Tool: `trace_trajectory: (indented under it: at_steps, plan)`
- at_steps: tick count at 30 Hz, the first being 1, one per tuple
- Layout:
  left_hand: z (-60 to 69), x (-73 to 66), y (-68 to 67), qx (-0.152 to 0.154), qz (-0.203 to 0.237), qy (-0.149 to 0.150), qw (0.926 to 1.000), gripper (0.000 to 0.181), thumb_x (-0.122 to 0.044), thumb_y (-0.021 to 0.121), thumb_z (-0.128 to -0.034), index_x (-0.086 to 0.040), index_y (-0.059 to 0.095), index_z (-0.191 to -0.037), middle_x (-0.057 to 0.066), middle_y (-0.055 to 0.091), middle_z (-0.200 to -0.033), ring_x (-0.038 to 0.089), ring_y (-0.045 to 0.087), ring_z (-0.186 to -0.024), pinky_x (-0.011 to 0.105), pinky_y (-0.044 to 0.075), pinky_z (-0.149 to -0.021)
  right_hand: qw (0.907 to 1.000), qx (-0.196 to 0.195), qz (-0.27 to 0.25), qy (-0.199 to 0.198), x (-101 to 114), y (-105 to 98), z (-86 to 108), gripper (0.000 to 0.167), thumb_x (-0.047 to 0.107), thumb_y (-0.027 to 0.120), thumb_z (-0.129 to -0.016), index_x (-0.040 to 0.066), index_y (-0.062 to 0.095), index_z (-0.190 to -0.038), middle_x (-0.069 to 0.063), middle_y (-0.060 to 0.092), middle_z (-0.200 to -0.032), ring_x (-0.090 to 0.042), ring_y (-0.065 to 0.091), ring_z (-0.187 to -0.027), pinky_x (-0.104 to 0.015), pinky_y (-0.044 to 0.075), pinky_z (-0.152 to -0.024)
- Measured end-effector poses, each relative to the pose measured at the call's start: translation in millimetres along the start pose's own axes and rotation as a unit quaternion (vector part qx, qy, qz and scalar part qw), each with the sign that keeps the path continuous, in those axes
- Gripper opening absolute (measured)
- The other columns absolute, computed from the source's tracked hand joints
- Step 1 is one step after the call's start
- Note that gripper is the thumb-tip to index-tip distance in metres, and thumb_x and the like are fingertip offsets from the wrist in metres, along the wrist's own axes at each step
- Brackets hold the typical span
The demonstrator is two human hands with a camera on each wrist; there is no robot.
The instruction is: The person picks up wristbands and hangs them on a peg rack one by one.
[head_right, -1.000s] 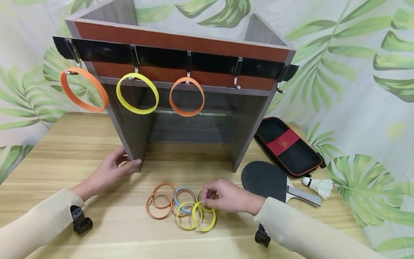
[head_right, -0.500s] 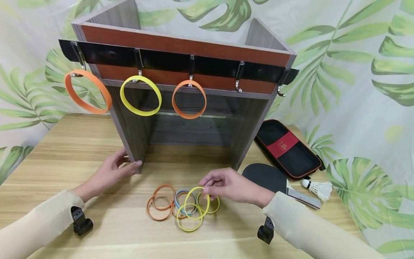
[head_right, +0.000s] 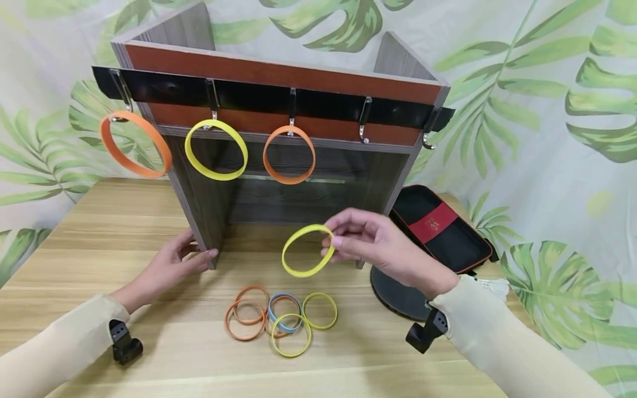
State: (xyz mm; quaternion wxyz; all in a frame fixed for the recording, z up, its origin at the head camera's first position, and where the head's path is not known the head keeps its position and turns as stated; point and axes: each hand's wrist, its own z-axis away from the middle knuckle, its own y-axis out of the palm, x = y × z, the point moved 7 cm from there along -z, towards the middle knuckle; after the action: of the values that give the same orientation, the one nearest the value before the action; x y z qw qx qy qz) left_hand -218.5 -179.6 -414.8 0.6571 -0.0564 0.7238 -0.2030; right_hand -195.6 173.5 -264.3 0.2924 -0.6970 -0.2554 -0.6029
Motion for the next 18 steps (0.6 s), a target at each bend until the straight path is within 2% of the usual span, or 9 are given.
trace_trajectory:
  at_steps: [6,11,18]
  plan:
    - [0.3,-2.0,0.0,-0.004,-0.010,0.003,0.9999,0.063,-0.025,0.067,-0.1046,-0.013,0.039,-0.160,0.021,0.056,-0.147,0.041,0.056,-0.133,0.020,0.059,-0.084,0.9957,-0.037,-0.040,-0.074,39,-8,1.7,0.026,-0.008,0.048,-0.106,0.007,0.061,-0.123,-0.004,0.074,-0.113,-0.016,0.074,-0.108,-0.034,0.062,-0.096]
    - [0.5,-3.0,0.1,-0.003,-0.011,0.004,0.9999,0.065,-0.025,0.067,-0.1044,-0.014,0.038,-0.161,0.021,0.056,-0.148,0.041,0.055,-0.134,0.020,0.058,-0.085,0.9854,-0.079,-0.072,-0.133,61,-14,4.2,0.028,-0.011,0.041,-0.107,0.004,0.056,-0.126,-0.009,0.070,-0.116,-0.020,0.073,-0.111,-0.033,0.062,-0.096]
    - [0.1,-1.8,0.2,-0.003,-0.007,0.003,1.0000,0.064,-0.025,0.067,-0.1044,-0.014,0.038,-0.161,0.021,0.056,-0.148,0.041,0.055,-0.133,0.020,0.059,-0.085,0.9759,-0.128,-0.085,-0.155,72,-17,4.5,0.026,-0.003,0.039,-0.110,0.012,0.052,-0.126,-0.007,0.069,-0.116,-0.017,0.072,-0.110,-0.029,0.062,-0.096]
